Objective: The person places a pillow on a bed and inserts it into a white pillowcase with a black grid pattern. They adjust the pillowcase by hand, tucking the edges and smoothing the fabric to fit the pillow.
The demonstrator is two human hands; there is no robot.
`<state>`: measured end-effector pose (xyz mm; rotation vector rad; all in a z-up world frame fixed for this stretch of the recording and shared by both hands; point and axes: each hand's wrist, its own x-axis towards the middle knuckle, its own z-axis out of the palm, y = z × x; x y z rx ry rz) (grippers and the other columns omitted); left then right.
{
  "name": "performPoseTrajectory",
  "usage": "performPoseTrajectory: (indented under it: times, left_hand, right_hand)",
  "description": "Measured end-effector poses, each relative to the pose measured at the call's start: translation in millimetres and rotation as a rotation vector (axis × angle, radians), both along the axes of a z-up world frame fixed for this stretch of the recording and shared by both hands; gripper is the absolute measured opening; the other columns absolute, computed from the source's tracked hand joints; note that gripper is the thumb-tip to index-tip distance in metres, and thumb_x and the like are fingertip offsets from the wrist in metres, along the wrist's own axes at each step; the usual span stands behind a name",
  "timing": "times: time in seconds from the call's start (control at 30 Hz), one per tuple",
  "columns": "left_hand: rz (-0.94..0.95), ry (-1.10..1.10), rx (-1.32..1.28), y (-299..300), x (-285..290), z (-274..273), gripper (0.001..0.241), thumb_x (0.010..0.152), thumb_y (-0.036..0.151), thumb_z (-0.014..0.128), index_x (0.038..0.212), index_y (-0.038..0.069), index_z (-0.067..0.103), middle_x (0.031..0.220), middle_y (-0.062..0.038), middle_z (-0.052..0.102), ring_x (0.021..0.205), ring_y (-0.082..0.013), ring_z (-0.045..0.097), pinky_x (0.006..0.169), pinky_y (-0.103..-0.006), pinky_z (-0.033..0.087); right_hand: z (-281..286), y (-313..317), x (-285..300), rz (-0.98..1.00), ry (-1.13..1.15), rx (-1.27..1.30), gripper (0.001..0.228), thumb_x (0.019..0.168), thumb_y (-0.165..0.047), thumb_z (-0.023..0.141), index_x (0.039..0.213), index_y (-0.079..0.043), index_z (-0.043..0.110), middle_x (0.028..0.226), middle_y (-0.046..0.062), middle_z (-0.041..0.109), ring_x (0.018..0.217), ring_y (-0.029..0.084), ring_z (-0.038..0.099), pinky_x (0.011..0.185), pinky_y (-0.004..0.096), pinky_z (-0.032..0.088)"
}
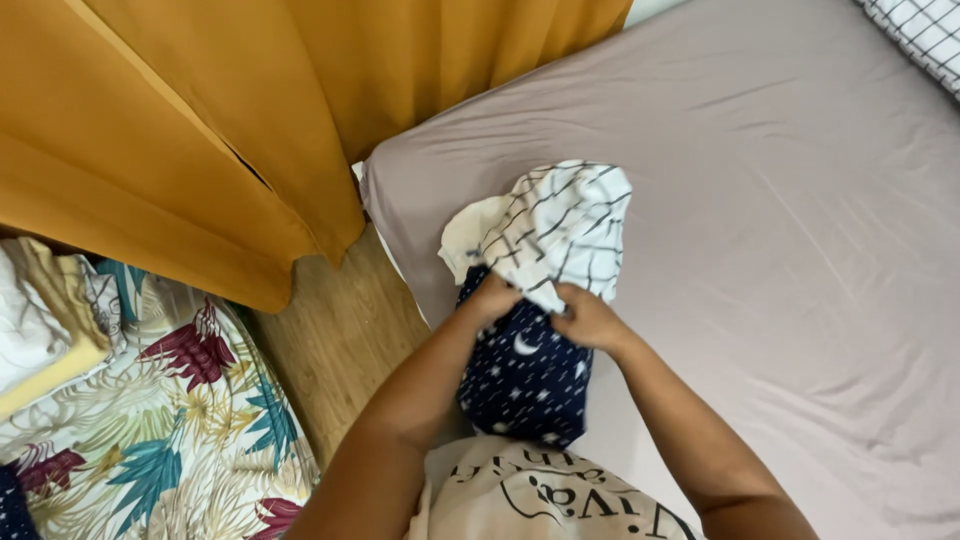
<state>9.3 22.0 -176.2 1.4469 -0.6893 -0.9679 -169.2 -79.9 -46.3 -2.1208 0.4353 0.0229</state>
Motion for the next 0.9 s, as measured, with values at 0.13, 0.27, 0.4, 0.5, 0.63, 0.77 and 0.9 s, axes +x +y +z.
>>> performPoseTrajectory:
  times: [0.13, 0.27, 0.4, 0.5, 0.63, 0.77, 0.9]
  left_hand:
    - [0.012, 0.519, 0.066, -9.7, 11.9, 44.8, 0.054, 0.083, 0.010, 0.068, 0.135, 0.009, 0.054, 0.134, -0.008, 0.061, 0.122, -0.0250, 0.056, 0.100, -0.0393, 0.046]
    - [0.230, 0.942, -0.037, -19.6, -0.7, -7.0, 0.039, 0.088, 0.006, 0.064, 0.126, -0.002, 0.060, 0.121, -0.013, 0.066, 0.110, -0.0287, 0.064, 0.096, -0.0417, 0.052]
    - [0.208, 1.036, -0.101, -10.3, -16.4, -32.4, 0.037, 0.087, 0.003, 0.059, 0.123, -0.005, 0.061, 0.116, -0.014, 0.070, 0.107, -0.0263, 0.068, 0.099, -0.0377, 0.053]
    - [0.131, 1.191, -0.118, 2.7, -35.5, -31.2, 0.042, 0.085, 0.009, 0.056, 0.124, -0.002, 0.063, 0.121, -0.013, 0.072, 0.111, -0.0237, 0.069, 0.103, -0.0346, 0.053]
    - [0.127, 1.225, -0.059, 15.7, -35.6, 18.7, 0.047, 0.088, 0.026, 0.060, 0.127, -0.001, 0.064, 0.123, -0.012, 0.072, 0.113, -0.0245, 0.068, 0.101, -0.0346, 0.051]
    - [0.024, 0.890, 0.246, 27.7, -25.9, 14.2, 0.047, 0.094, 0.034, 0.067, 0.131, 0.005, 0.065, 0.125, -0.010, 0.072, 0.117, -0.0222, 0.066, 0.103, -0.0346, 0.049]
    - [-0.025, 0.773, 0.362, 39.9, -20.2, -9.8, 0.040, 0.093, 0.025, 0.068, 0.129, 0.008, 0.064, 0.124, -0.008, 0.071, 0.114, -0.0235, 0.066, 0.101, -0.0391, 0.051]
  right_hand:
    - [-14.5, -12.7, -3.9, 0.047, 0.053, -0.237, 0.030, 0.077, -0.011, 0.067, 0.106, -0.002, 0.066, 0.105, 0.017, 0.065, 0.094, 0.034, 0.066, 0.083, 0.042, 0.054]
    - [-24.3, -37.3, -2.7, 0.206, 0.089, -0.155, 0.024, 0.084, -0.019, 0.069, 0.103, -0.003, 0.069, 0.107, 0.015, 0.067, 0.099, 0.031, 0.066, 0.087, 0.040, 0.053]
    - [6.4, -76.5, 21.5, -0.365, 0.299, -0.067, 0.035, 0.102, -0.034, 0.056, 0.122, -0.012, 0.075, 0.107, 0.010, 0.076, 0.096, 0.031, 0.073, 0.091, 0.039, 0.055]
    - [14.8, -96.6, 37.8, -0.650, -0.126, -0.355, 0.044, 0.097, -0.035, 0.068, 0.129, -0.006, 0.062, 0.117, 0.016, 0.068, 0.100, 0.029, 0.069, 0.087, 0.042, 0.055]
    - [-31.3, -141.2, 40.8, -0.693, -0.131, -0.944, 0.056, 0.069, -0.026, 0.077, 0.122, -0.009, 0.071, 0.116, 0.030, 0.065, 0.095, 0.047, 0.065, 0.069, 0.053, 0.055]
    - [-123.3, -240.7, 6.8, -0.889, 0.092, -0.546, 0.024, 0.096, -0.021, 0.065, 0.116, -0.007, 0.065, 0.107, 0.018, 0.069, 0.097, 0.036, 0.067, 0.082, 0.050, 0.056]
    - [-87.4, -254.3, -13.4, -1.445, -0.239, 0.176, 0.037, 0.087, -0.023, 0.067, 0.119, -0.011, 0.053, 0.109, 0.008, 0.067, 0.091, 0.016, 0.066, 0.076, 0.036, 0.056]
